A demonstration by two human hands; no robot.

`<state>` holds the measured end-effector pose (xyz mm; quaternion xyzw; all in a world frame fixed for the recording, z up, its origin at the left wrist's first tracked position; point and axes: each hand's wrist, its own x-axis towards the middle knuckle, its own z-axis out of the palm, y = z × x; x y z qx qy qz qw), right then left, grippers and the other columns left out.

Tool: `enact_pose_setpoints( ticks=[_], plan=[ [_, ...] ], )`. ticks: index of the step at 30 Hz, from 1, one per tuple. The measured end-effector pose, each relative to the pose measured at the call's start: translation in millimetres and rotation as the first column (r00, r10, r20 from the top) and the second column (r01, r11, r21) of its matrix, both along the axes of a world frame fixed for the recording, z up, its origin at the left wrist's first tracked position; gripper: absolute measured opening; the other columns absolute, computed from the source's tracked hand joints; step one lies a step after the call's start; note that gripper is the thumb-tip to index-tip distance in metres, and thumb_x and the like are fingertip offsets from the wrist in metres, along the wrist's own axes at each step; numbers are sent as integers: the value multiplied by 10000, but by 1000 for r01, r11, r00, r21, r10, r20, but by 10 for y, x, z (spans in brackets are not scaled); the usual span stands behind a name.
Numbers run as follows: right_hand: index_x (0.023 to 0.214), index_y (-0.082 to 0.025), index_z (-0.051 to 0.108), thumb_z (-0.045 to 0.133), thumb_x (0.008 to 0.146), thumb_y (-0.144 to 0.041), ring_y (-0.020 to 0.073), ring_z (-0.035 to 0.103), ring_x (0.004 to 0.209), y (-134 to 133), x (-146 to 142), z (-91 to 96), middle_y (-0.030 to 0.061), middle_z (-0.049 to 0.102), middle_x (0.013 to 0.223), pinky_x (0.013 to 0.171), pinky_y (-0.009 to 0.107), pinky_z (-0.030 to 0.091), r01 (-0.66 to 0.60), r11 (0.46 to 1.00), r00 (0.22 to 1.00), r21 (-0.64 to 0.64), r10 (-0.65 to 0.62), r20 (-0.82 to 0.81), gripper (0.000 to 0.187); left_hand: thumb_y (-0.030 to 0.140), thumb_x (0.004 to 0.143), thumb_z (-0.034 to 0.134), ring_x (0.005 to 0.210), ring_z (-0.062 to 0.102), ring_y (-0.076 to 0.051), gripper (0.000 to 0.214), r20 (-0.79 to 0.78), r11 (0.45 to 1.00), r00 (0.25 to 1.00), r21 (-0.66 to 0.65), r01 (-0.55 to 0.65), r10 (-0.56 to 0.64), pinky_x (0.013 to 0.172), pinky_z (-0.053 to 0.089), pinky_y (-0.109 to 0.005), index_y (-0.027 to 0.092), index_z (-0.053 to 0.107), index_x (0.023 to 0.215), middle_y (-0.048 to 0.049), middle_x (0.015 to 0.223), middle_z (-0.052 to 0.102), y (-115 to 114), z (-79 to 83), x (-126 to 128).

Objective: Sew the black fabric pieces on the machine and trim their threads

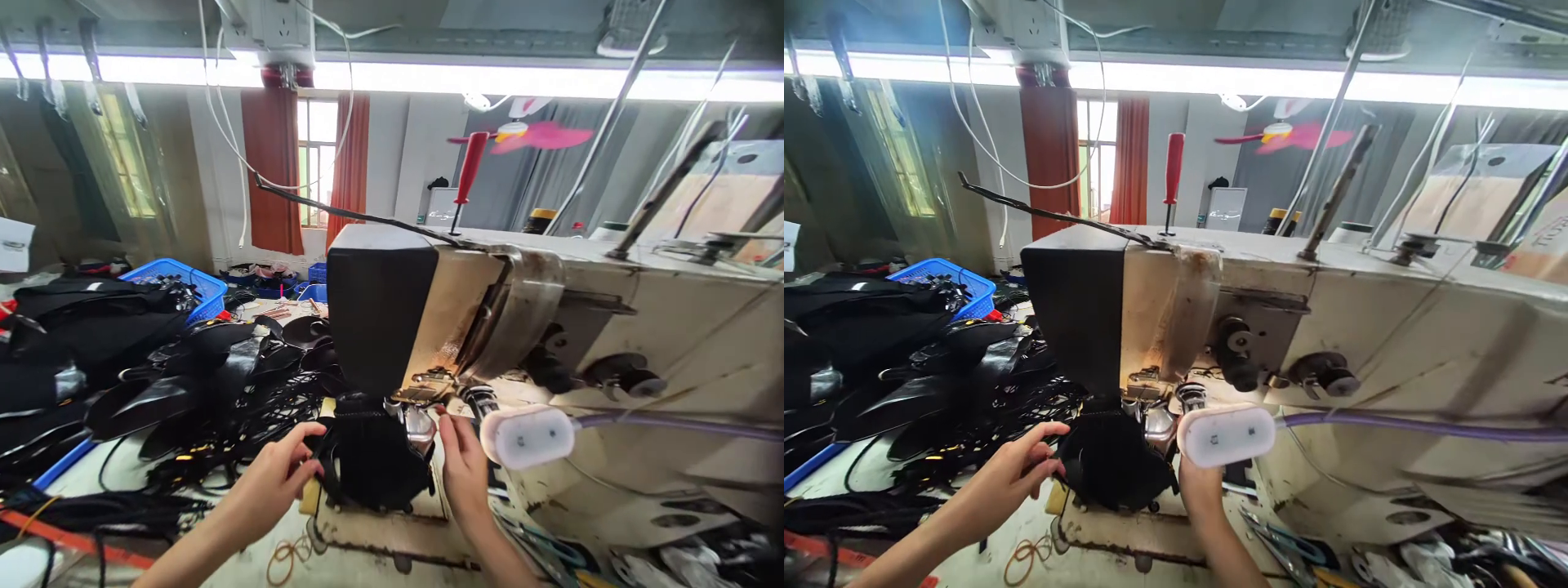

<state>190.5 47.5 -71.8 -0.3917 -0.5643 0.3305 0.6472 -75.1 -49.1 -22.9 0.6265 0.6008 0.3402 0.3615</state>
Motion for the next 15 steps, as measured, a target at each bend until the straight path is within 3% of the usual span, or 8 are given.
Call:
enact_pose_setpoints(
  ticks=[2, 4, 5, 7, 11, 13, 15],
  plan=[
    [981, -219, 682, 660, 804, -222, 238, 584, 936, -207, -19, 42, 65, 671, 943, 868, 391, 445, 58, 945, 976, 320, -122, 183, 178, 409, 833, 526, 590, 564, -136, 263, 227, 992, 973, -100, 74, -50, 597, 413, -255, 193, 574, 974, 1, 715, 686, -37, 145, 158],
    [1080, -206, 662, 606, 820, -87, 217, 575, 883, -398, -86, 126, 74, 655, 933, 797, 370, 452, -92, 805, 872, 586, -219, 438, 292, 439, 768, 607, 640, 596, -143, 293, 407, 985, 912, -135, 110, -46, 630, 446, -259, 163, 594, 865, -33, 743, 700, 1, 250, 289],
    [1118, -191, 646, 590, 829, -63, 212, 563, 860, -471, -131, 170, 81, 649, 937, 764, 364, 452, -189, 755, 802, 628, -250, 542, 321, 434, 732, 650, 676, 612, -149, 304, 456, 986, 890, -135, 103, -30, 662, 460, -265, 154, 606, 842, -48, 773, 709, 35, 272, 329],
    [1151, -167, 620, 591, 842, -65, 210, 530, 835, -560, -220, 238, 92, 643, 959, 726, 361, 440, -271, 738, 719, 618, -271, 640, 326, 406, 681, 701, 720, 629, -163, 316, 496, 992, 868, -115, 61, 4, 704, 478, -282, 145, 625, 842, -61, 801, 713, 114, 236, 337],
    [1094, -160, 618, 573, 849, -43, 201, 498, 797, -564, -313, 253, 83, 645, 938, 696, 357, 410, -243, 737, 725, 631, -295, 622, 275, 378, 720, 633, 695, 620, -178, 275, 454, 993, 884, -55, -100, 114, 681, 476, -309, 155, 610, 879, -65, 789, 694, 330, -50, 119],
    [1063, -160, 620, 576, 846, -45, 201, 497, 795, -545, -325, 230, 82, 639, 926, 697, 362, 400, -235, 732, 735, 639, -297, 610, 250, 334, 713, 629, 872, 625, -206, 316, 417, 981, 894, 20, -191, 165, 792, 466, -323, 166, 608, 980, -84, 947, 694, 489, -192, 5],
    [1046, -168, 623, 580, 846, -55, 204, 498, 795, -537, -329, 212, 80, 631, 916, 699, 373, 388, -228, 732, 734, 642, -305, 607, 233, 261, 661, 670, 1085, 572, -236, 424, 388, 982, 913, 84, -171, 126, 919, 430, -328, 181, 620, 1074, -89, 1137, 666, 673, -288, -35]
  ],
)
